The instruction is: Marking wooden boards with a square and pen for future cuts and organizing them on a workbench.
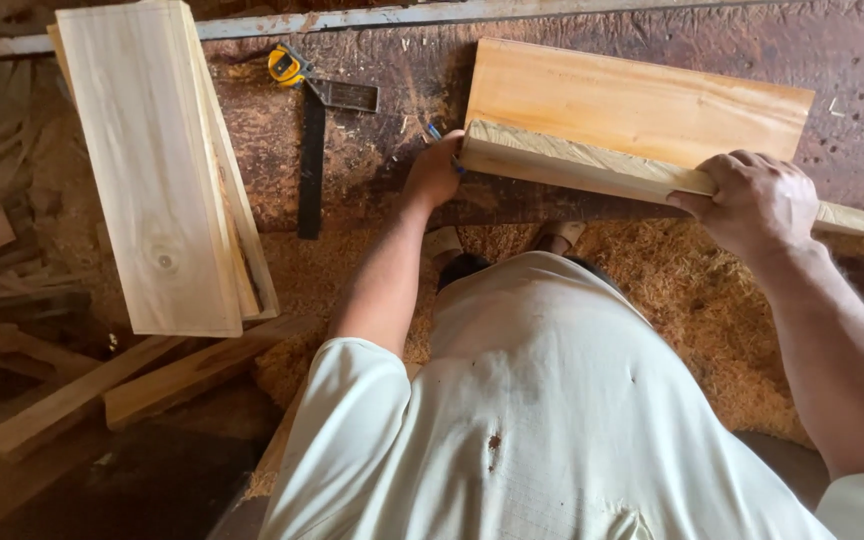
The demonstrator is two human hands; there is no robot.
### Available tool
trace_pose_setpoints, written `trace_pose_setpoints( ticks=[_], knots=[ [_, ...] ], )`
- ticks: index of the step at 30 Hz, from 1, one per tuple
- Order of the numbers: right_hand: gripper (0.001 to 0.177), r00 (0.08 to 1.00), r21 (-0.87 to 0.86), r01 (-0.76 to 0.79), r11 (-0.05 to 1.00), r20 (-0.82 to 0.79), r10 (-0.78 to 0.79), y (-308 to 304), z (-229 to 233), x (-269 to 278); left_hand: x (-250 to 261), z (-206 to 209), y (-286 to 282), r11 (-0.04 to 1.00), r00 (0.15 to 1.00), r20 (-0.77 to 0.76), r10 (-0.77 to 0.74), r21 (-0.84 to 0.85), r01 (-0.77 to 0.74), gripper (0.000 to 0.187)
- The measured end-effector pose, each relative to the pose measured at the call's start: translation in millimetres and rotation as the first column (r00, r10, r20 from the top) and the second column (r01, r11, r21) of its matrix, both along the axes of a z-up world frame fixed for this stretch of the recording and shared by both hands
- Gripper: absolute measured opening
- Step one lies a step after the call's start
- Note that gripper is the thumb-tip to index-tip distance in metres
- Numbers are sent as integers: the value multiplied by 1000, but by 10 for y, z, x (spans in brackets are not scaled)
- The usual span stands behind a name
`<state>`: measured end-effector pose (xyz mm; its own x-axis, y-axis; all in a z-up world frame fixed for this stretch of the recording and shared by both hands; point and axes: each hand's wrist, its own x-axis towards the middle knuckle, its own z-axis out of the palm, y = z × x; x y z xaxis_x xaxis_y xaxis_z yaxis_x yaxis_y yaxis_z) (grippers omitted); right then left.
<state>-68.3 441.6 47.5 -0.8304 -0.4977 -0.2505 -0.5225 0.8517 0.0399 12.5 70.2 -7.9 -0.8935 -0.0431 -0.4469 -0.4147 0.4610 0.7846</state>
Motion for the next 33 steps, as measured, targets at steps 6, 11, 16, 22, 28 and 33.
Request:
trace_pose_setpoints(
  ticks=[6,11,16,22,28,33],
  knots=[
    [52,956,292,131,947,217,-199,-535,777,-7,-73,-304,-9,997,997,-74,-25,-76,19,54],
    [49,912,-237,21,971,-395,-116,-132,73,176,-192,-1096,-251,589,775,-1,-631,-651,479,39],
    [63,846,-388,290,875,-323,-423,-237,8,333,-202,-464,-58,702,826,-222,-518,-662,262,36],
    [46,801,-447,208,870,-433,-414,-287,-488,234,-252,-1385,-582,188,688,237,-686,-856,482,37],
    [40,757,-503,109,857,-517,-400,-338,-443,149,-225,-840,-326,290,694,98,-713,-860,420,34],
    [16,748,-522,75,850,-535,-394,-296,-112,146,-185,-576,-129,712,923,-6,-386,-638,294,33]
  ],
)
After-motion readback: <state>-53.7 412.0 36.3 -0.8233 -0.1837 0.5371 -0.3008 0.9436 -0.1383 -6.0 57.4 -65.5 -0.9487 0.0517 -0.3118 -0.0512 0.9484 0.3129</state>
